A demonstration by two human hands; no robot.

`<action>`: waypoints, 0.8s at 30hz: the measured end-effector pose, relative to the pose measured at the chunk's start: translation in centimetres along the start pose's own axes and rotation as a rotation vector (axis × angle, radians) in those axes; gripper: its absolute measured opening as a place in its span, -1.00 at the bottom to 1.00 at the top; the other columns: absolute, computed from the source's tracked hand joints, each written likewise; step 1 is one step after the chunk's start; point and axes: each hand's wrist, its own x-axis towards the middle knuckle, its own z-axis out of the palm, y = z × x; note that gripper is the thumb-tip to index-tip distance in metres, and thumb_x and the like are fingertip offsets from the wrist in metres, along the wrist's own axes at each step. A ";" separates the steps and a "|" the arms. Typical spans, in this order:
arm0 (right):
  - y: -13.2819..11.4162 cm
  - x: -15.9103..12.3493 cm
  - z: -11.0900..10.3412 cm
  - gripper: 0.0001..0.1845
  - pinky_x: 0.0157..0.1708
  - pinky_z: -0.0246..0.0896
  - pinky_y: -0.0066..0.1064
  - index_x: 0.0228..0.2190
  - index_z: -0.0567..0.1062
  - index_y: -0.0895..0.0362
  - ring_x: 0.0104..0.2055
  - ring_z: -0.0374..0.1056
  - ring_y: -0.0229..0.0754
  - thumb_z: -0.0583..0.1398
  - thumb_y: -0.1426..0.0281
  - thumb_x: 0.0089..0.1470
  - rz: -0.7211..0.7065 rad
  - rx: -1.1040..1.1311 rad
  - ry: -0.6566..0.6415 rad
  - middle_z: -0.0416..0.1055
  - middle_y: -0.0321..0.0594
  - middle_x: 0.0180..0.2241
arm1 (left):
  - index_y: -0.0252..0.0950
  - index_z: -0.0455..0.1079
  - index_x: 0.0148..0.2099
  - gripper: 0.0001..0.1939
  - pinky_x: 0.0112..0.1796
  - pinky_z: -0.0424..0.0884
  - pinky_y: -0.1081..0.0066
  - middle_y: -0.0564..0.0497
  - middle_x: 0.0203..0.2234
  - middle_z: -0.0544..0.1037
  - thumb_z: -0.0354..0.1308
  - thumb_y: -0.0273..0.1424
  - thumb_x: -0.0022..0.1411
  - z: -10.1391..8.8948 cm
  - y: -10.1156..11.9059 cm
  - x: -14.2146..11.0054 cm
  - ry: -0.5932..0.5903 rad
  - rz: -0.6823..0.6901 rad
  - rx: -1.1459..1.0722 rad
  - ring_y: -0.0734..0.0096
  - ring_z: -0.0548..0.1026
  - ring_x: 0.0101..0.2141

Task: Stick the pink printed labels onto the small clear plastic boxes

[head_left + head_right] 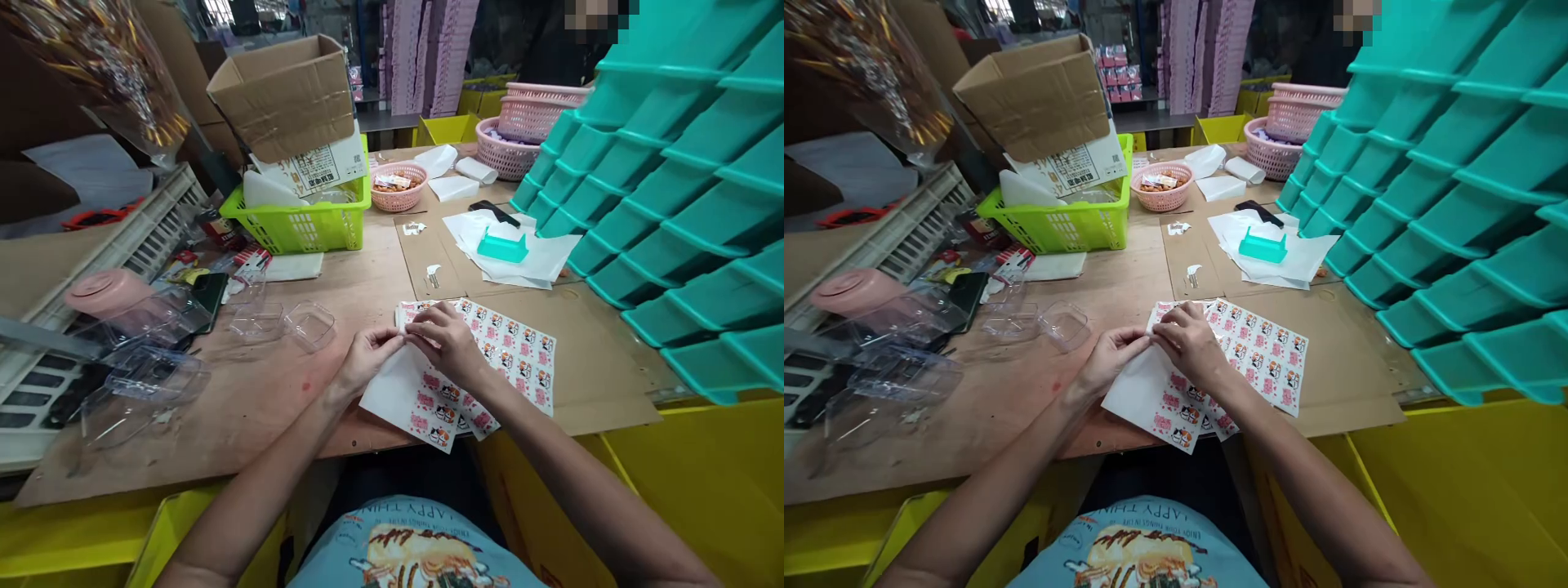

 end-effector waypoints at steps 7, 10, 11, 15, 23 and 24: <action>-0.2 -0.8 1.8 -0.80 -0.15 0.27 -0.15 -0.27 0.59 0.11 -0.20 0.28 -0.05 0.14 0.41 0.23 0.044 0.079 0.053 0.52 -0.08 -0.28 | -0.32 0.60 -0.29 -0.80 -0.26 0.41 0.49 -0.02 -0.36 0.60 0.34 -0.30 0.07 -0.5 -0.1 0.3 0.033 0.192 0.192 0.42 0.50 -0.32; 0.0 -0.6 1.7 -0.81 -0.19 0.28 -0.22 -0.39 0.58 0.13 -0.28 0.32 -0.10 0.16 0.42 0.19 0.168 0.177 0.181 0.52 -0.12 -0.38 | -0.34 0.60 -0.31 -0.81 -0.25 0.41 0.48 -0.03 -0.37 0.62 0.34 -0.31 0.07 -0.3 -0.4 0.4 0.060 0.169 0.219 0.42 0.51 -0.33; 0.3 -0.4 1.5 -0.80 -0.22 0.28 -0.23 -0.42 0.57 0.13 -0.32 0.34 -0.11 0.16 0.41 0.19 0.234 0.211 0.243 0.51 -0.14 -0.42 | -0.34 0.60 -0.30 -0.80 -0.26 0.41 0.47 -0.04 -0.36 0.63 0.35 -0.30 0.06 -0.3 -0.5 0.4 0.073 0.134 0.217 0.43 0.52 -0.35; 1.1 -0.2 0.8 -0.84 -0.25 0.27 -0.23 -0.39 0.58 0.12 -0.32 0.36 -0.10 0.20 0.39 0.18 0.295 0.227 0.319 0.51 -0.15 -0.39 | -0.34 0.59 -0.30 -0.77 -0.29 0.42 0.47 -0.03 -0.39 0.64 0.41 -0.31 -0.01 -0.3 -0.7 0.5 0.135 0.040 0.144 0.46 0.52 -0.40; -0.7 -0.5 1.9 -0.86 -0.22 0.25 -0.21 -0.38 0.53 0.12 -0.30 0.30 -0.09 0.17 0.48 0.17 0.130 0.105 0.204 0.47 -0.14 -0.42 | -0.32 0.59 -0.30 -0.77 -0.21 0.42 0.48 0.00 -0.34 0.64 0.43 -0.35 -0.05 0.3 -1.2 0.7 0.148 0.087 -0.069 0.48 0.53 -0.33; -0.5 -0.5 2.0 -0.86 -0.23 0.25 -0.22 -0.42 0.52 0.12 -0.32 0.31 -0.10 0.17 0.47 0.16 0.178 0.128 0.217 0.46 -0.16 -0.44 | -0.32 0.59 -0.30 -0.77 -0.20 0.42 0.47 0.00 -0.34 0.64 0.44 -0.36 -0.06 0.3 -1.2 0.7 0.146 0.091 -0.072 0.47 0.53 -0.32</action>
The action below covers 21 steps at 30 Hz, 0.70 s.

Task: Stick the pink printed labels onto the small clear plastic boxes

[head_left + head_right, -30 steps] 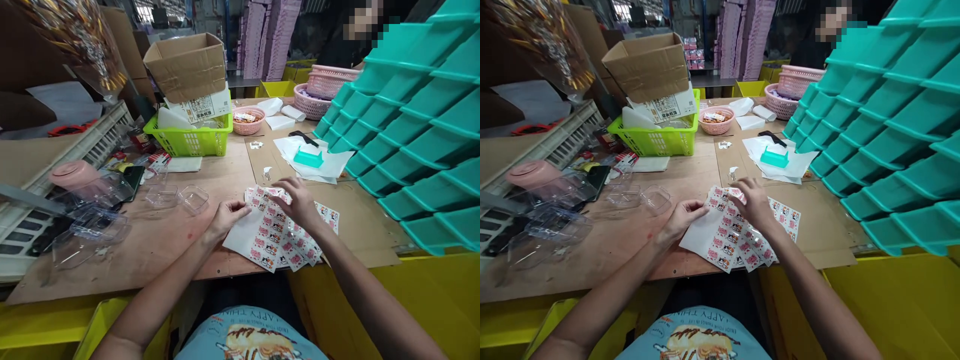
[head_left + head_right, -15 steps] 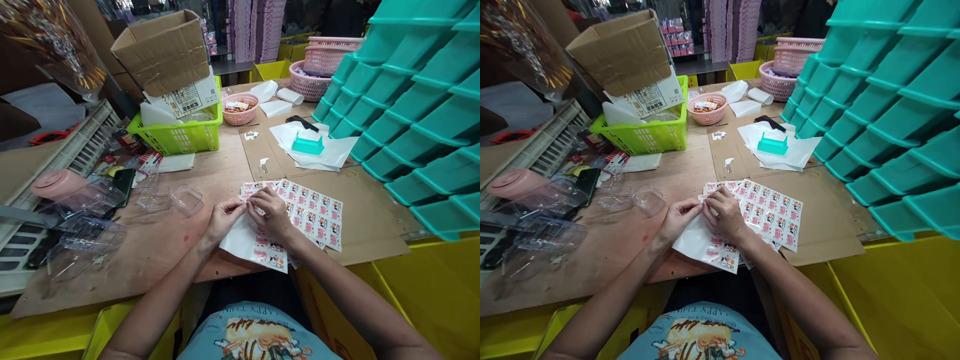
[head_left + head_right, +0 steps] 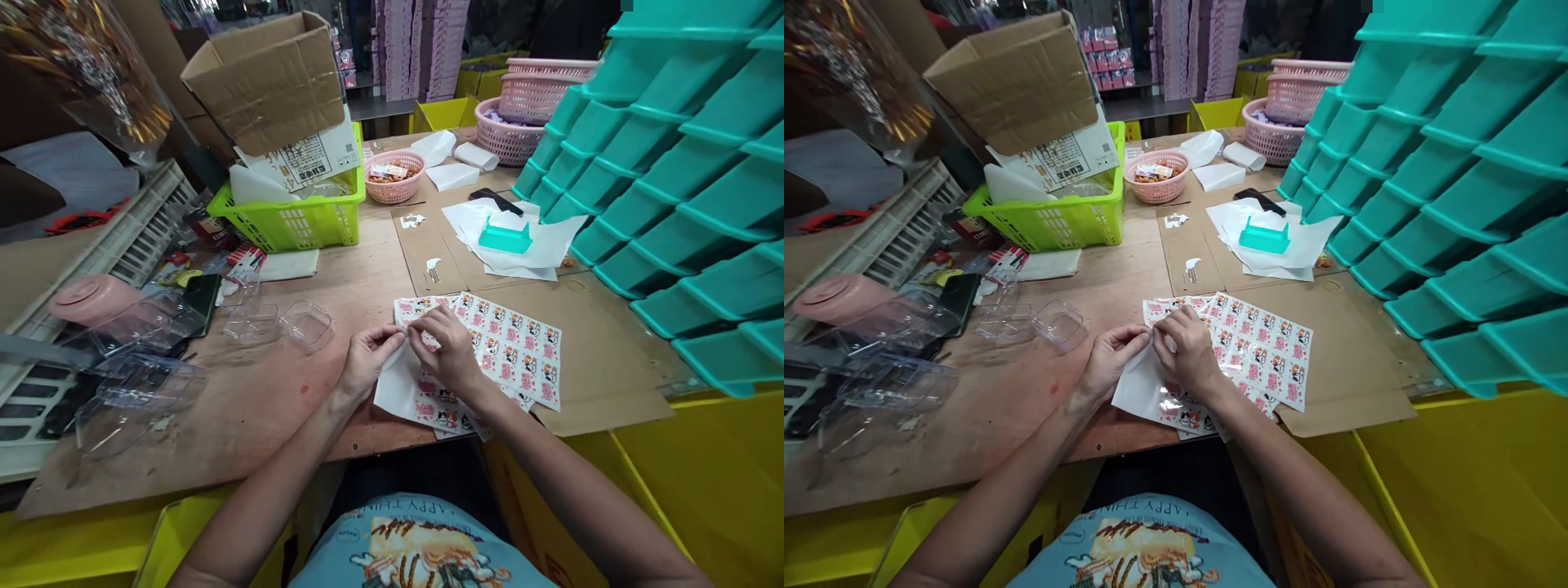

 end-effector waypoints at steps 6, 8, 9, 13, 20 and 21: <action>0.4 0.3 -0.7 -0.87 -0.29 0.26 -0.29 -0.40 0.53 0.11 -0.33 0.35 -0.14 0.19 0.42 0.16 0.104 0.086 -0.002 0.48 -0.19 -0.41 | -0.33 0.58 -0.29 -0.75 -0.24 0.42 0.45 -0.01 -0.35 0.64 0.44 -0.36 -0.07 0.3 0.2 -0.2 -0.006 -0.043 -0.034 0.48 0.52 -0.36; 0.1 0.1 -0.6 -0.91 -0.19 0.24 -0.23 -0.38 0.56 0.10 -0.27 0.34 -0.10 0.23 0.39 0.13 0.097 0.126 -0.023 0.50 -0.17 -0.39 | -0.33 0.58 -0.27 -0.74 -0.23 0.42 0.45 -0.03 -0.33 0.64 0.43 -0.36 -0.05 0.4 0.2 -0.2 -0.031 -0.028 -0.033 0.46 0.53 -0.34; 0.0 0.0 -0.5 -0.91 -0.17 0.23 -0.22 -0.40 0.57 0.10 -0.26 0.34 -0.09 0.25 0.38 0.10 0.131 0.170 -0.015 0.50 -0.17 -0.39 | -0.34 0.57 -0.26 -0.74 -0.24 0.42 0.45 -0.04 -0.32 0.64 0.42 -0.35 -0.04 0.4 0.1 -0.2 -0.046 -0.024 -0.027 0.45 0.53 -0.34; 1.3 0.1 -1.2 -0.82 -0.33 0.27 -0.32 -0.46 0.54 0.12 -0.38 0.35 -0.17 0.24 0.30 0.11 0.359 0.358 0.118 0.47 -0.21 -0.46 | -0.33 0.55 -0.20 -0.73 -0.27 0.45 0.39 -0.06 -0.32 0.63 0.34 -0.30 0.06 -0.8 -0.5 0.4 -0.048 0.013 0.147 0.40 0.53 -0.36; 2.6 1.5 -4.1 -0.85 -0.31 0.23 -0.33 -0.40 0.45 0.10 -0.39 0.28 -0.21 0.20 0.30 0.17 0.335 0.209 0.512 0.38 -0.27 -0.44 | -0.25 0.50 0.00 -0.60 0.18 0.20 0.11 -0.13 0.01 0.43 0.23 -0.50 0.06 -0.9 0.0 0.8 0.134 0.344 0.569 0.13 0.32 0.12; 1.8 1.4 -3.9 -0.85 -0.28 0.23 -0.30 -0.42 0.45 0.10 -0.38 0.28 -0.19 0.21 0.32 0.17 0.266 0.124 0.486 0.38 -0.27 -0.45 | -0.22 0.47 0.07 -0.53 0.22 0.14 0.13 -0.12 0.07 0.39 0.19 -0.53 0.08 0.0 0.2 0.5 0.072 0.383 0.580 0.15 0.27 0.17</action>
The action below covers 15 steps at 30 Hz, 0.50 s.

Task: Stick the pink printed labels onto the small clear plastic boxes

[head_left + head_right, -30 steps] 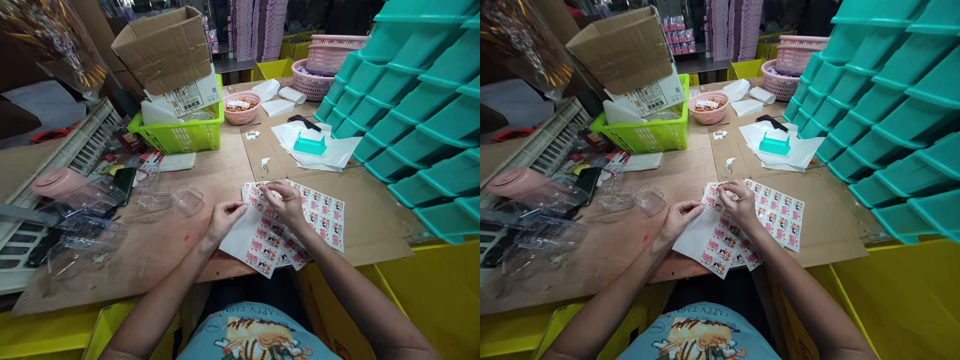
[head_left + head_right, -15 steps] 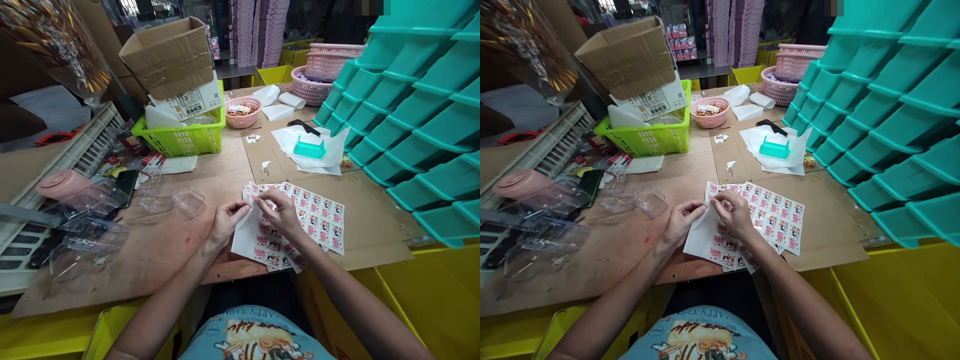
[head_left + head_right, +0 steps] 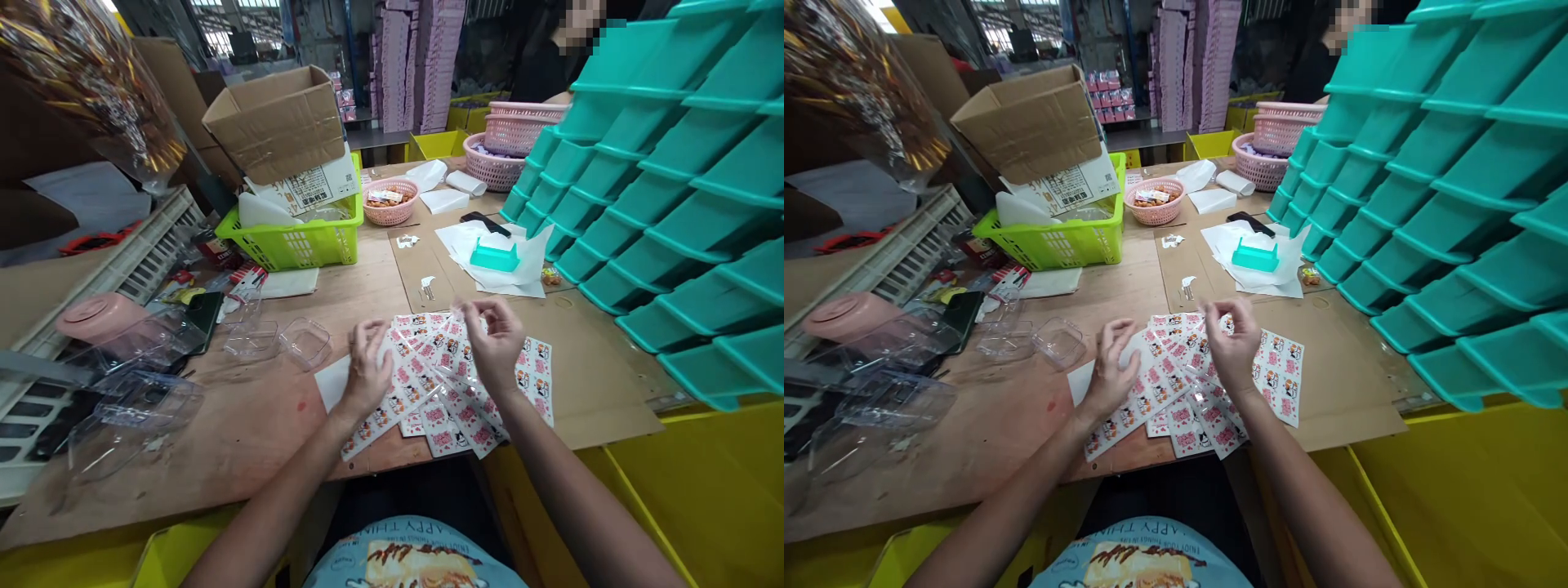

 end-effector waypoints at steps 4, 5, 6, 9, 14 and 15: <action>-2.5 -2.3 0.8 -0.88 -0.10 0.21 -0.14 -0.28 0.56 0.08 -0.23 0.32 -0.08 0.18 0.39 0.19 -0.276 -0.144 -0.360 0.50 -0.17 -0.33 | -0.22 0.42 0.12 -0.47 0.20 0.16 0.19 -0.09 0.09 0.41 0.08 -0.60 0.09 2.0 2.4 -0.3 -0.283 -0.072 -0.410 0.21 0.30 0.17; -2.8 -2.5 0.7 -0.82 -0.07 0.21 -0.13 -0.19 0.56 0.07 -0.18 0.33 -0.06 0.18 0.37 0.19 -0.255 -0.117 -0.421 0.51 -0.15 -0.26 | -0.23 0.43 0.09 -0.48 0.20 0.16 0.20 -0.08 0.08 0.43 0.09 -0.61 0.07 2.0 2.6 -0.3 -0.273 -0.139 -0.524 0.22 0.31 0.16; -2.9 -2.6 0.4 -0.77 -0.06 0.22 -0.12 -0.11 0.55 0.06 -0.13 0.34 -0.05 0.19 0.34 0.20 -0.187 -0.077 -0.434 0.52 -0.14 -0.20 | -0.24 0.44 0.07 -0.49 0.20 0.15 0.20 -0.08 0.07 0.45 0.10 -0.62 0.04 1.8 2.8 -0.4 -0.241 -0.199 -0.610 0.22 0.32 0.15; -2.4 -1.8 -0.4 -0.69 -0.13 0.29 -0.19 -0.13 0.56 0.08 -0.14 0.38 -0.06 0.22 0.18 0.17 0.192 0.068 -0.362 0.51 -0.13 -0.19 | -0.24 0.46 0.03 -0.48 0.20 0.13 0.22 -0.06 0.05 0.48 0.13 -0.65 -0.01 1.0 3.0 -1.0 -0.199 -0.280 -0.733 0.26 0.33 0.14; -2.0 -0.8 -0.6 -0.65 -0.28 0.32 -0.29 -0.41 0.60 0.15 -0.33 0.38 -0.15 0.36 0.10 -0.05 0.533 0.364 -0.455 0.50 -0.18 -0.38 | -0.20 0.43 0.09 -0.46 0.16 0.22 0.20 -0.07 0.13 0.42 0.13 -0.63 0.05 0.1 3.1 -2.3 -0.244 -0.147 -0.554 0.20 0.32 0.16; -2.2 -0.9 -0.7 -0.68 -0.29 0.31 -0.30 -0.44 0.59 0.14 -0.34 0.37 -0.16 0.37 0.13 -0.05 0.483 0.352 -0.377 0.49 -0.20 -0.40 | -0.19 0.41 0.12 -0.47 0.15 0.23 0.19 -0.08 0.16 0.38 0.15 -0.60 0.08 -0.6 2.9 -2.3 -0.219 -0.081 -0.421 0.18 0.30 0.18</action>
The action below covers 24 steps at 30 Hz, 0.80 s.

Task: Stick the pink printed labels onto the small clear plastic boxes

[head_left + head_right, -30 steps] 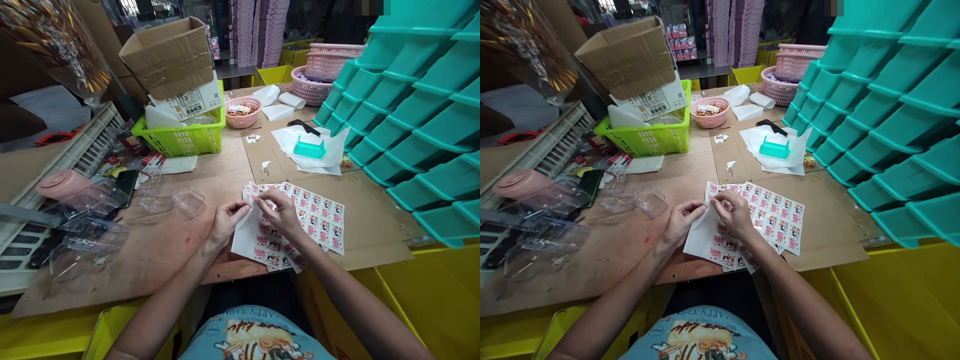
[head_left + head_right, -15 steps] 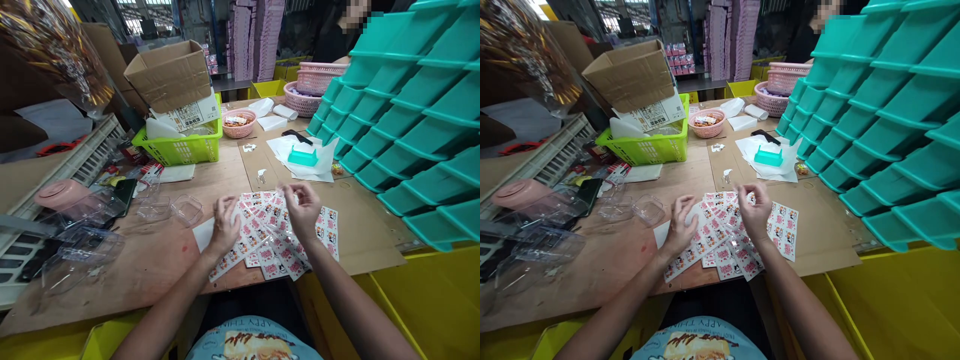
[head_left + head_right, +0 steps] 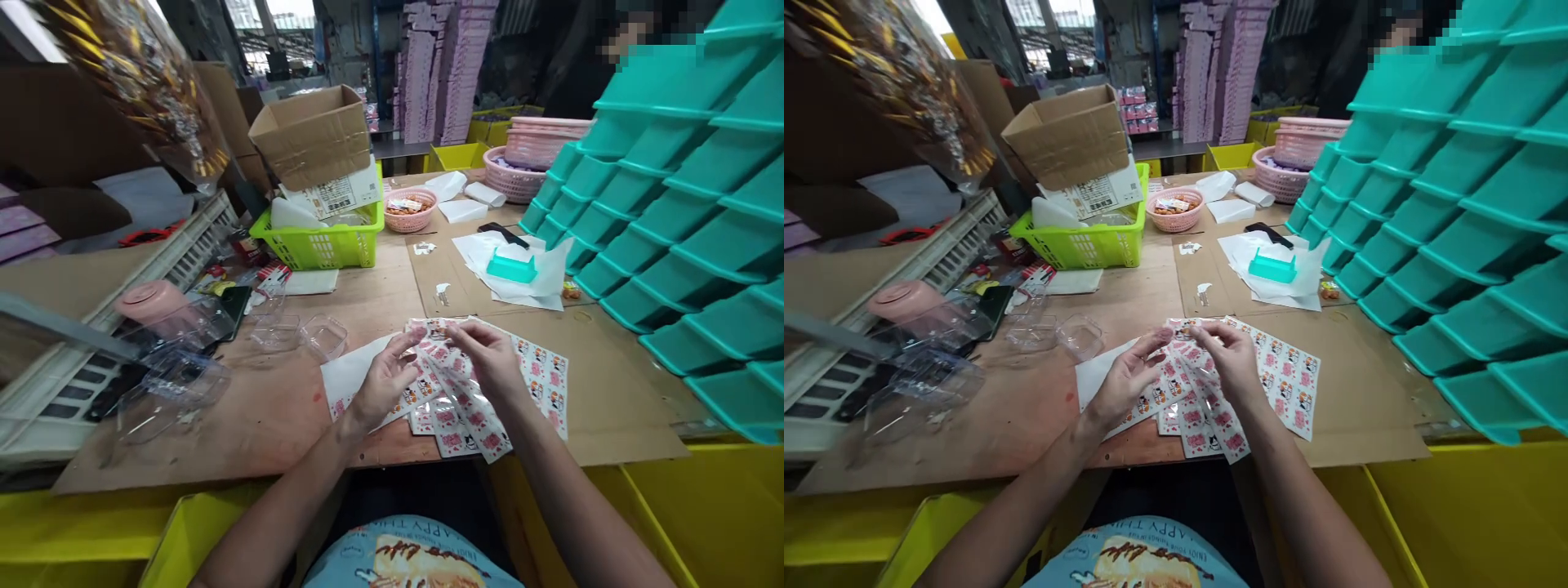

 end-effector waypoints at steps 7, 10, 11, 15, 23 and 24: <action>-1.2 -0.3 -1.7 -0.81 -0.35 0.26 -0.37 -0.33 0.62 0.06 -0.27 0.36 -0.17 0.33 0.22 0.04 -0.203 -0.167 0.169 0.46 -0.20 -0.31 | -0.28 0.55 -0.12 -0.75 0.12 0.29 0.18 -0.13 -0.06 0.48 0.28 -0.37 0.12 -9.2 3.2 -0.4 0.382 0.186 0.622 0.18 0.42 0.02; -1.5 0.0 0.2 -0.75 -0.30 0.30 -0.33 -0.30 0.64 0.08 -0.22 0.40 -0.13 0.31 0.17 0.06 -0.169 -0.203 0.019 0.50 -0.14 -0.25 | -0.32 0.54 -0.12 -0.74 0.06 0.36 0.21 -0.13 -0.09 0.54 0.29 -0.35 0.13 -8.5 3.9 -0.5 0.217 0.000 0.256 0.21 0.49 -0.05; -1.5 0.0 1.3 -0.73 -0.29 0.31 -0.33 -0.30 0.64 0.09 -0.22 0.41 -0.12 0.33 0.16 0.03 -0.143 -0.193 -0.048 0.50 -0.13 -0.24 | -0.32 0.53 -0.08 -0.71 0.06 0.36 0.22 -0.13 -0.08 0.56 0.29 -0.35 0.13 -7.5 3.9 -0.7 0.154 -0.050 0.142 0.23 0.50 -0.05; -1.1 -0.3 4.8 -0.67 -0.28 0.31 -0.31 -0.35 0.63 0.12 -0.25 0.42 -0.12 0.40 0.13 -0.09 -0.020 -0.065 -0.275 0.53 -0.14 -0.31 | -0.28 0.51 -0.02 -0.71 0.09 0.34 0.24 -0.13 -0.02 0.54 0.25 -0.38 0.19 -3.7 3.7 -1.4 0.043 -0.026 0.011 0.23 0.47 0.01; -1.6 -1.4 1.9 -0.83 -0.28 0.28 -0.33 -0.42 0.60 0.09 -0.28 0.35 -0.16 0.34 0.24 0.05 -0.225 -0.163 0.008 0.45 -0.21 -0.38 | -0.27 0.42 0.11 -0.45 0.29 -0.13 -0.05 -0.19 0.20 0.36 0.34 -0.36 0.02 -11.2 4.3 -1.3 0.058 0.114 0.912 -0.01 0.14 0.28; -1.8 -1.5 1.5 -0.83 -0.26 0.30 -0.33 -0.40 0.60 0.09 -0.27 0.37 -0.16 0.34 0.23 0.05 -0.184 -0.129 -0.011 0.46 -0.21 -0.36 | -0.27 0.51 -0.06 -0.62 0.29 -0.18 -0.07 -0.19 0.10 0.46 0.33 -0.40 0.01 -12.7 4.3 -0.9 0.081 0.074 0.910 -0.03 0.20 0.25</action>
